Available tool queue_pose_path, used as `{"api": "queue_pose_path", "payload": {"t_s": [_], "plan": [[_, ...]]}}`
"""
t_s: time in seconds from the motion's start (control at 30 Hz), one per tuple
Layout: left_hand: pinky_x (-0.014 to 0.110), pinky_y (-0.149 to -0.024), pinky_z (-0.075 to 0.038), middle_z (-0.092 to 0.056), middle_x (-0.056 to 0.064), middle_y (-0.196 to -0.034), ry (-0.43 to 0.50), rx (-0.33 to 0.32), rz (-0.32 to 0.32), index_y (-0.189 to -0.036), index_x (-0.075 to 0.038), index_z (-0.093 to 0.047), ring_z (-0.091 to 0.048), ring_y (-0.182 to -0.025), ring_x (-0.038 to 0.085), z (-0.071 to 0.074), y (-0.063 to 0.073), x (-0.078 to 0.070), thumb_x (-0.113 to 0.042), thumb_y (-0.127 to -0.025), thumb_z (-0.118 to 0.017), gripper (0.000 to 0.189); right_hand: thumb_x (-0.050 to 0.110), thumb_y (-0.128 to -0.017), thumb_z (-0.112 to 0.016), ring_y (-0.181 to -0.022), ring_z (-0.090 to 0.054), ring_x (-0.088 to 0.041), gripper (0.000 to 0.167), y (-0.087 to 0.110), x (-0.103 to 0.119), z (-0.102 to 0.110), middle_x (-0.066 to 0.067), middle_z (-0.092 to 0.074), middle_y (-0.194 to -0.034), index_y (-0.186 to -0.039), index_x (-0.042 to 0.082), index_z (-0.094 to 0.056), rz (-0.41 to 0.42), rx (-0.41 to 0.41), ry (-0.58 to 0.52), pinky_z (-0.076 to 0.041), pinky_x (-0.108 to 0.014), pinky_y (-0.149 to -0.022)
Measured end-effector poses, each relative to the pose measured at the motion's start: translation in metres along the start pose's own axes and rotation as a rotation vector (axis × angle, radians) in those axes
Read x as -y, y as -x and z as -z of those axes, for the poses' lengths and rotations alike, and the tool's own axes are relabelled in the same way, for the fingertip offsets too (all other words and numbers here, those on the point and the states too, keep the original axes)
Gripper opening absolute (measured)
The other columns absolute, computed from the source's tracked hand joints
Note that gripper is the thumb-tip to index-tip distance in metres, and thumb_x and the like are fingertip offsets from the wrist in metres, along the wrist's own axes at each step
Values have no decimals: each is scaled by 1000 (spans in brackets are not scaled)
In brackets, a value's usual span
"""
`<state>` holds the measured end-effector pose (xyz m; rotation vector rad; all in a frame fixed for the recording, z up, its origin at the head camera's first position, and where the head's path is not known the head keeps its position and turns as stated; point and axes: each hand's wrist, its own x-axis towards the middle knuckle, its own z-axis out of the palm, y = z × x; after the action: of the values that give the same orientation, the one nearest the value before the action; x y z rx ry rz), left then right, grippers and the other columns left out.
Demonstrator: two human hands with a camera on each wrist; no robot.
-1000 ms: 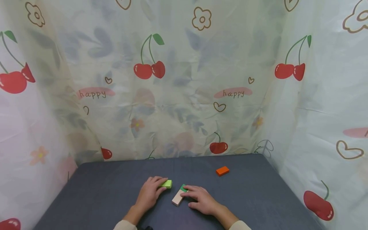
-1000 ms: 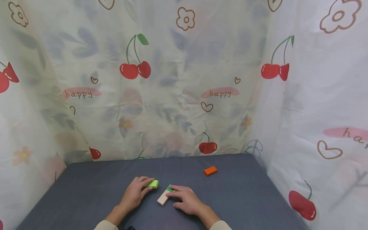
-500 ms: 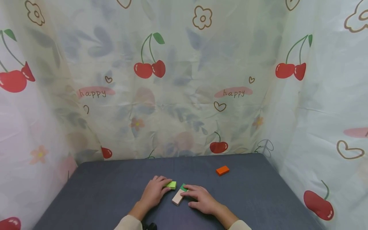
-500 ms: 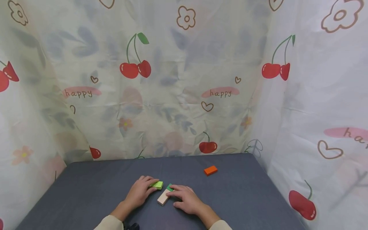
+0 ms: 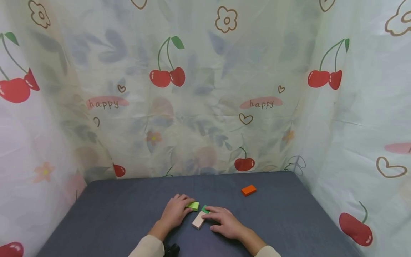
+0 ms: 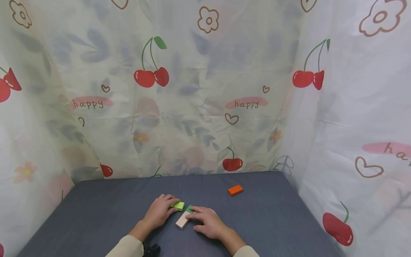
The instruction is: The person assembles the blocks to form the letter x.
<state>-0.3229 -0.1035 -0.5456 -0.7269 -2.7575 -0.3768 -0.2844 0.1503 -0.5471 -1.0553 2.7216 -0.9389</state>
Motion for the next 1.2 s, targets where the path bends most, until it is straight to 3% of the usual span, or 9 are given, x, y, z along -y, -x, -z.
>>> {"api": "queue_pose_path", "payload": {"t_s": [0.5, 0.73, 1.2], "plan": [[43, -81, -45, -59, -4, -112, 66, 47, -48, -117, -30, -71, -55, -96, 18, 4, -9, -8, -29, -91, -69, 26, 23, -93, -66, -135, -40, -25, 43, 1, -1, 0, 1, -44, -148, -135, 30, -60, 20, -2, -19, -28, -60, -102], [43, -82, -46, -59, -4, -114, 51, 55, -77, -116, -32, -72, -55, -98, 18, 6, -11, -10, -28, -91, -69, 26, 22, -93, -67, -134, -40, -25, 44, 1, -1, 0, 1, -44, -148, -135, 31, -60, 21, -5, -18, -28, -60, -102], [43, -81, -45, -61, -5, -117, 22, 76, -71, -116, -35, -72, -55, -97, 17, 5, -12, -13, -31, -91, -68, 25, 21, -92, -67, -134, -41, -25, 43, 1, 1, 0, -2, -45, -147, -134, 29, -61, 25, -9, -13, -28, -61, -102]]}}
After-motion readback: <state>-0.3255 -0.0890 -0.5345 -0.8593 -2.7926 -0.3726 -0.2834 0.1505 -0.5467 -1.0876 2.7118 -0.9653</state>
